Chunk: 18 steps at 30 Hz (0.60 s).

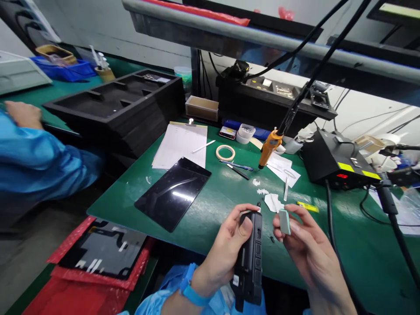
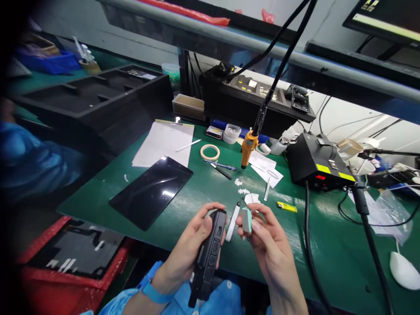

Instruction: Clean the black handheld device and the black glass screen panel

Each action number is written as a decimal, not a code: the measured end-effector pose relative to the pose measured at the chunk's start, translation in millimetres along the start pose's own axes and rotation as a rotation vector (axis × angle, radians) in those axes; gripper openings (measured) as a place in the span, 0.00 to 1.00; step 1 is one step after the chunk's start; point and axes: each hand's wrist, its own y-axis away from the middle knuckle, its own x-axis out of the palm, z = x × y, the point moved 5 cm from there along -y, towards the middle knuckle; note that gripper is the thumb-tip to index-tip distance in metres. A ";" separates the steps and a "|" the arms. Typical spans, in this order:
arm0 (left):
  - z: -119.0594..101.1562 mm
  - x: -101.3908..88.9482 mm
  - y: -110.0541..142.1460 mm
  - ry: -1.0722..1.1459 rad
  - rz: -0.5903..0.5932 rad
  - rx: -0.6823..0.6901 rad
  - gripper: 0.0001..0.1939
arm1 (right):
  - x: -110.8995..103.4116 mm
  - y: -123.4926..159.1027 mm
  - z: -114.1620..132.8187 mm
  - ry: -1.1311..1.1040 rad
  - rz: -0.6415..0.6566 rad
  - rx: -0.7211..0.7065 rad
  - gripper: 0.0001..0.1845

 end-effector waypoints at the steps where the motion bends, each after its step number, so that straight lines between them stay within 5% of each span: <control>1: -0.8 2.3 0.2 -0.020 0.011 -0.020 0.38 | 0.7 2.4 2.6 0.007 0.003 -0.014 0.18; 9: -5.2 9.2 5.5 -0.042 0.042 -0.034 0.38 | -14.8 34.1 13.8 0.324 -0.089 -0.099 0.16; 14: 7.0 8.4 4.4 -0.061 0.016 -0.054 0.39 | -10.3 53.1 30.1 0.713 -0.179 -0.419 0.06; 18: 16.5 9.6 8.0 -0.079 -0.083 -0.096 0.41 | 3.2 59.6 41.0 0.890 -0.085 -0.644 0.12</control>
